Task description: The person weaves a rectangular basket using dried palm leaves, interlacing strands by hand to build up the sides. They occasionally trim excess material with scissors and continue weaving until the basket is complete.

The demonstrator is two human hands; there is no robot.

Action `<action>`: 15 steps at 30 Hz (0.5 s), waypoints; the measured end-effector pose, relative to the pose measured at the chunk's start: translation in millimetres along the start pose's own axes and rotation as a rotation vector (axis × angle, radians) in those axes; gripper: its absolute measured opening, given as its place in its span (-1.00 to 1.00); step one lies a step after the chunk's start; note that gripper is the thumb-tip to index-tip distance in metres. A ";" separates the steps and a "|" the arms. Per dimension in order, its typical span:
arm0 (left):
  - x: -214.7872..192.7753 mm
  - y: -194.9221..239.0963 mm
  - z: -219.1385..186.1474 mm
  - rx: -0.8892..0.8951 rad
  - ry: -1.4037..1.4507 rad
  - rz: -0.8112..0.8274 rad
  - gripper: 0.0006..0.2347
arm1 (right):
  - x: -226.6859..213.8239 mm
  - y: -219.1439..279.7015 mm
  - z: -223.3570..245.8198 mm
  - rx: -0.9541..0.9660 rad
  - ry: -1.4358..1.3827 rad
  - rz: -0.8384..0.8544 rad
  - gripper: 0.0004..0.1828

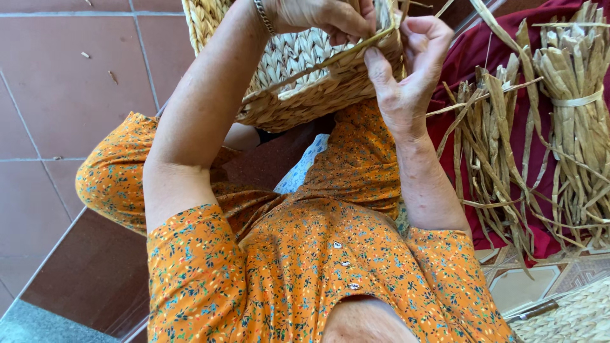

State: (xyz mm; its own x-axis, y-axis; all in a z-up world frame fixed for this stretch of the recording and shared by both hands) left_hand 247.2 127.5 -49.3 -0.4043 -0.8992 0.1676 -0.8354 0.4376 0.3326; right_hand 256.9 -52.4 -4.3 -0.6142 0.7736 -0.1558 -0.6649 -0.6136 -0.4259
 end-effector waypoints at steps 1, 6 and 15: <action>-1.0 1.4 3.3 -0.017 0.064 0.001 -0.87 | 1.7 -0.4 3.9 -0.027 -0.028 -0.002 -0.49; 2.4 -1.0 3.0 -0.014 0.034 -0.057 -0.86 | 8.7 -10.3 38.0 -0.282 0.445 0.029 -0.66; 9.3 19.2 -14.6 0.094 -0.072 -0.171 -0.81 | 13.0 -19.6 47.6 -0.338 0.703 0.145 -0.79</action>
State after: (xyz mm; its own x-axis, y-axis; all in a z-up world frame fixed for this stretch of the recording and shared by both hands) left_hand 232.8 127.7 -27.8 -0.2766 -0.9598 0.0484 -0.9239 0.2795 0.2614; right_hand 241.7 -37.8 44.5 -0.1977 0.6770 -0.7089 -0.3645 -0.7221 -0.5879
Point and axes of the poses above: each hand's wrist, its own y-axis away from the middle knuckle, its own x-axis out of the palm, z = x × y, the point moved 6 cm from there along -y, towards the middle knuckle, and after that the axes turned 12 degrees about -x, right-handed, at the moved point
